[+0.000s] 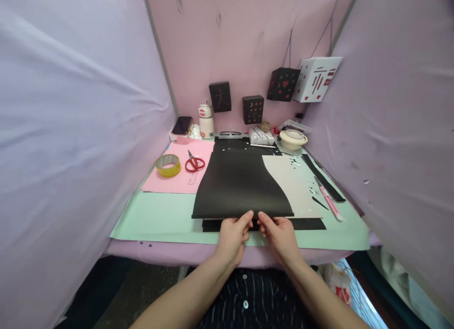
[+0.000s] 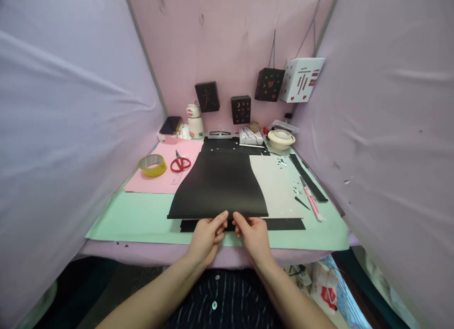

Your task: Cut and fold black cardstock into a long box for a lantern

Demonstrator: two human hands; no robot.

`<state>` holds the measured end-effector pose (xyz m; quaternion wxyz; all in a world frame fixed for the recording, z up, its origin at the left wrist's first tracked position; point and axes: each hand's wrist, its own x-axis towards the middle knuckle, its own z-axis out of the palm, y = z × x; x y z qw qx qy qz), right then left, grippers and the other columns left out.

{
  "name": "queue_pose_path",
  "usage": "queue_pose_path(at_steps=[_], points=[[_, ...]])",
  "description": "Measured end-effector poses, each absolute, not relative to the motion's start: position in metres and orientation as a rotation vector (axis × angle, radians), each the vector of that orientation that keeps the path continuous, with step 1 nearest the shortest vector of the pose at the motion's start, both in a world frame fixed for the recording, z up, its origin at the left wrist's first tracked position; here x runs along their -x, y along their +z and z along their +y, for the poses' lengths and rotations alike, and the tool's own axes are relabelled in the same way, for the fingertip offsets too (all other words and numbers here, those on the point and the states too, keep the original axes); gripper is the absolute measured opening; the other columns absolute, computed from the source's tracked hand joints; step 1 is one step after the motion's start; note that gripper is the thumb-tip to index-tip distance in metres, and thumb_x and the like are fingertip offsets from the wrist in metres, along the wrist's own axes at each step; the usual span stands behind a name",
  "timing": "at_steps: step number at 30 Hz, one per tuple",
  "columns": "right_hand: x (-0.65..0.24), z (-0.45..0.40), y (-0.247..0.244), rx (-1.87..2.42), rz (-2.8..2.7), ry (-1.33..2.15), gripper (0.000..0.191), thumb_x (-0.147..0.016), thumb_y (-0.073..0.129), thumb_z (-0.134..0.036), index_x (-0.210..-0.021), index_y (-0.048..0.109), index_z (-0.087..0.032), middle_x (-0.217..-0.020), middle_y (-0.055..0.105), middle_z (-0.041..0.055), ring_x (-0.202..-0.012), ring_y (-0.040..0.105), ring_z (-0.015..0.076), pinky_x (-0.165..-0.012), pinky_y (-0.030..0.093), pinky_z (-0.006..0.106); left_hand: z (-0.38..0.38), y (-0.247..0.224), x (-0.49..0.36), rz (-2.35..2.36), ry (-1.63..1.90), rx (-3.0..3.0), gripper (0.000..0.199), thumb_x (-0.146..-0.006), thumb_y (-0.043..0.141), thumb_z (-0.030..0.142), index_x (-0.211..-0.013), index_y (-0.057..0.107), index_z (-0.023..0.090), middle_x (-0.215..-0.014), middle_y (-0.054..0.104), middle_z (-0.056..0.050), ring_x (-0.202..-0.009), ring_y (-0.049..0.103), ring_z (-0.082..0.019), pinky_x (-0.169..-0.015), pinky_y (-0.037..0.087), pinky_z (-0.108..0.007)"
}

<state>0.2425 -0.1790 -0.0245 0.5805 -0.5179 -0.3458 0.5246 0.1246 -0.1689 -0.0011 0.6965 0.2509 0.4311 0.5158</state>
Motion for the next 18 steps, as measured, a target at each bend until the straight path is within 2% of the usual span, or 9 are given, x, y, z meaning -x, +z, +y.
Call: queue_pose_path(at_steps=[3, 12, 18], points=[[-0.253, -0.177, -0.025, 1.178, -0.75, 1.222, 0.034, -0.071, 0.078, -0.044, -0.06, 0.067, -0.014, -0.052, 0.056, 0.0005, -0.048, 0.043, 0.0085, -0.048, 0.031, 0.025, -0.164, -0.003, -0.106, 0.965, 1.181, -0.564, 0.047, -0.06, 0.084, 0.046, -0.053, 0.055, 0.01, -0.05, 0.043, 0.004, -0.04, 0.022, 0.0, -0.038, 0.009, -0.019], [-0.273, -0.182, -0.018, 1.177, -0.624, 1.274, 0.033, -0.064, 0.084, -0.041, -0.059, 0.068, -0.013, -0.055, 0.057, 0.0023, -0.049, 0.042, 0.008, -0.045, 0.031, 0.024, -0.166, -0.001, -0.046, 1.039, 1.277, -0.561, 0.046, -0.058, 0.086, 0.045, -0.057, 0.056, 0.01, -0.051, 0.049, 0.003, -0.04, 0.026, 0.001, -0.036, 0.013, -0.014], [-0.272, -0.185, -0.014, 1.163, -0.62, 1.305, 0.035, -0.063, 0.085, -0.042, -0.058, 0.068, -0.012, -0.054, 0.056, 0.0023, -0.048, 0.04, 0.0071, -0.045, 0.03, 0.023, -0.169, 0.0, -0.045, 0.977, 1.29, -0.542, 0.048, -0.061, 0.082, 0.052, -0.062, 0.057, 0.011, -0.063, 0.066, -0.007, -0.042, 0.037, -0.003, -0.035, 0.02, -0.014]])
